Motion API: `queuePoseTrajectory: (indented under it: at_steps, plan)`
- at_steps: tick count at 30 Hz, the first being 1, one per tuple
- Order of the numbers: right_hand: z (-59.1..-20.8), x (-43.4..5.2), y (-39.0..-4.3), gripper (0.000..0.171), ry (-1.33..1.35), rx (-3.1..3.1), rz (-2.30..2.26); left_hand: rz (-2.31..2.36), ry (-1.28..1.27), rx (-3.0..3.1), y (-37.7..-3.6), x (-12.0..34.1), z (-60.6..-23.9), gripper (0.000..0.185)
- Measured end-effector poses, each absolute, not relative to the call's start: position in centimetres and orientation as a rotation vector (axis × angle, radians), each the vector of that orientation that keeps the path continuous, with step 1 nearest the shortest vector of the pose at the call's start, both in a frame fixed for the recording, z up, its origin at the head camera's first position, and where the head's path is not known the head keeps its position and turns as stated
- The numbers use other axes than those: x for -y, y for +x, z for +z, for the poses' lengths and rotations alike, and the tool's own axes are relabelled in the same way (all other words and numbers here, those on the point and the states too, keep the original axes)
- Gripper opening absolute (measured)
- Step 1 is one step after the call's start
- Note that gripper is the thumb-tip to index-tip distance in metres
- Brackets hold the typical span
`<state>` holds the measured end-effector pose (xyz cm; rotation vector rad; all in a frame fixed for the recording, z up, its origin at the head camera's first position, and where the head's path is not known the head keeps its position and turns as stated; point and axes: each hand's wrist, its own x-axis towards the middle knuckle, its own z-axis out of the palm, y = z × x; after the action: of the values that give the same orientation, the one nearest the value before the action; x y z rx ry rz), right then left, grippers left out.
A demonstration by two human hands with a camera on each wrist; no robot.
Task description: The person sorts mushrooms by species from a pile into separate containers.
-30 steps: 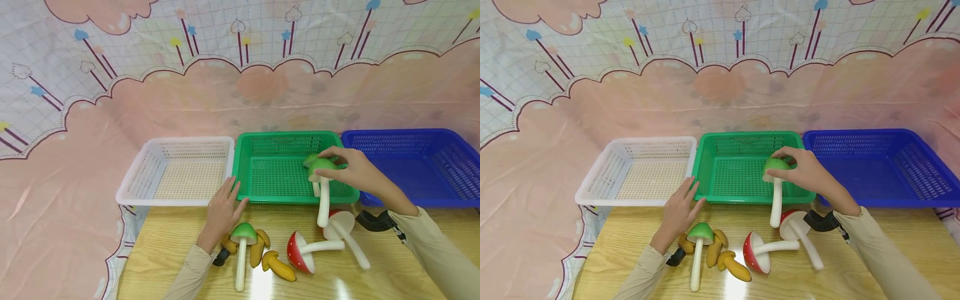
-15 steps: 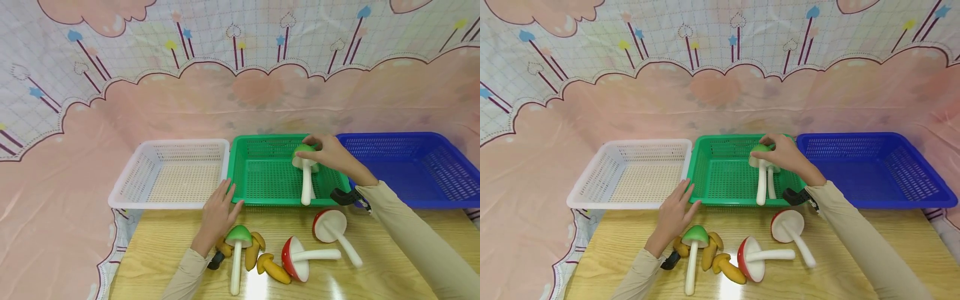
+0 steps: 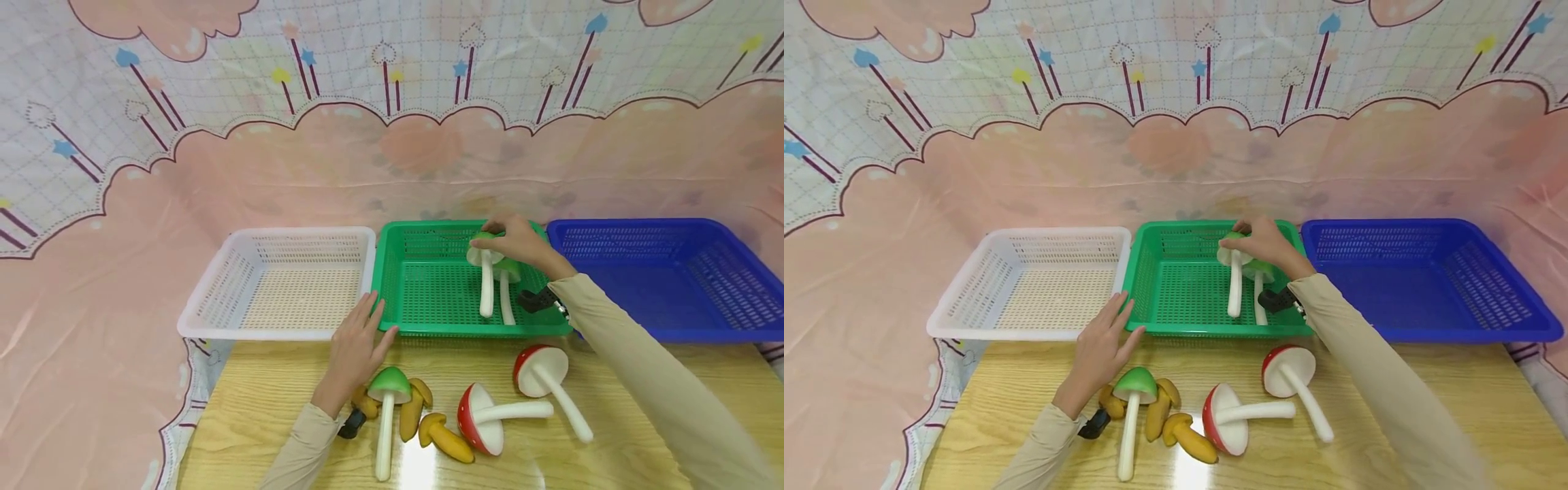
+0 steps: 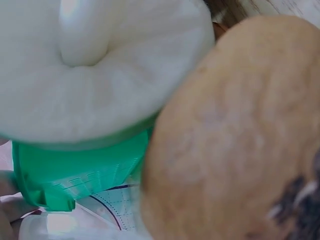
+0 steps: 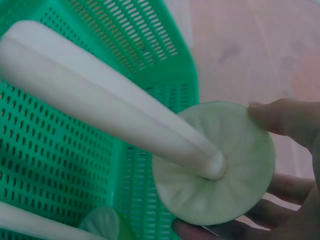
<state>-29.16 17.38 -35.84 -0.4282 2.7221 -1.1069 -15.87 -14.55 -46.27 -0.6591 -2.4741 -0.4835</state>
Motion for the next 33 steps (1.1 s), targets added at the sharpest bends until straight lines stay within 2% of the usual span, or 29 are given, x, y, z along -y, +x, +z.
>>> queuePoseTrajectory:
  at_steps: [22,29,33]
  plan:
    - [-40.4,-14.8,-30.2,0.052,-0.544,-2.614,-0.850,-0.385,-0.557,2.692,-15.0,13.6,-45.5,0.055]
    - [-41.0,-14.8,-30.2,0.028,-0.651,-2.638,-0.768,-0.431,-0.579,2.661,-15.2,13.7,-45.3,0.054]
    - [-40.7,-14.7,-30.1,0.027,-0.635,-2.618,-0.753,-0.453,-0.599,2.640,-15.3,13.8,-45.2,0.053]
